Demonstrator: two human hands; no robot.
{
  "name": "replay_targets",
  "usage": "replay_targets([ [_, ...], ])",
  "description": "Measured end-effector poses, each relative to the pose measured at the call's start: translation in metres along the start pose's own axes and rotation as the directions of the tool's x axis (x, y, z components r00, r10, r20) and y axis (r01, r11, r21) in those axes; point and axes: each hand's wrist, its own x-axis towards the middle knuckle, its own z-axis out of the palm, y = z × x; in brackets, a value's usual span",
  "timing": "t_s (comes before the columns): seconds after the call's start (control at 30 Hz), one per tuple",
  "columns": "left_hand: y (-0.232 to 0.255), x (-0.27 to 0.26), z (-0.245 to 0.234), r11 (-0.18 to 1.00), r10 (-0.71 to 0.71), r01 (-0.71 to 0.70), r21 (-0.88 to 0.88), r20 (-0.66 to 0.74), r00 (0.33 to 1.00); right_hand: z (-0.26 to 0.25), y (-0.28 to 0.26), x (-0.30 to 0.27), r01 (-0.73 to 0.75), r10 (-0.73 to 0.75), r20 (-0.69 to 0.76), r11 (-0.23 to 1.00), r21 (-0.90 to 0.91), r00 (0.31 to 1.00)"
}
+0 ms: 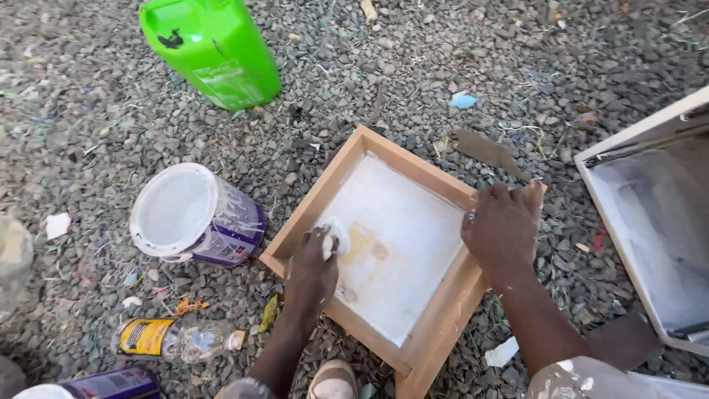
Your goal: A person applies white paint to the interior and exterior surfaces of a wooden drawer using a cloth applicator while working on the ground.
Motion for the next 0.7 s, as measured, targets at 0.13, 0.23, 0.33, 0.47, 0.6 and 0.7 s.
replay_targets([
  [0.13,-0.030,-0.036,-0.009,0.952,0.143,-0.227,-0.204,-0.359,0.922,0.008,-0.007,-0.002,0.169,-0.203,-0.181,0.967,-0.190,0.962],
  [0.23,-0.045,-0.060,-0.005,0.894,-0.153,-0.039,-0.446,-0.386,0.910,0.022,-0.014,0.012,0.190,-0.220,-0.225,0.970,-0.150,0.949],
  [0.33,-0.070,-0.066,0.025,0.733,-0.302,-0.082,-0.675,-0.431,0.850,0.030,-0.019,0.032,0.157,-0.162,-0.142,0.986,-0.048,0.976],
  [0.47,-0.047,-0.080,0.027,0.589,-0.282,-0.287,-0.755,-0.526,0.803,0.030,-0.028,0.029,0.269,-0.213,-0.282,0.947,0.176,0.935],
  [0.6,-0.034,-0.062,0.026,0.643,-0.038,-0.372,-0.670,-0.512,0.858,-0.029,-0.042,-0.010,0.392,-0.327,-0.269,0.888,0.240,0.906],
  [0.7,-0.033,-0.059,0.024,0.810,0.240,-0.497,-0.311,-0.597,0.765,-0.007,-0.024,-0.013,0.387,-0.356,-0.196,0.910,0.151,0.914],
])
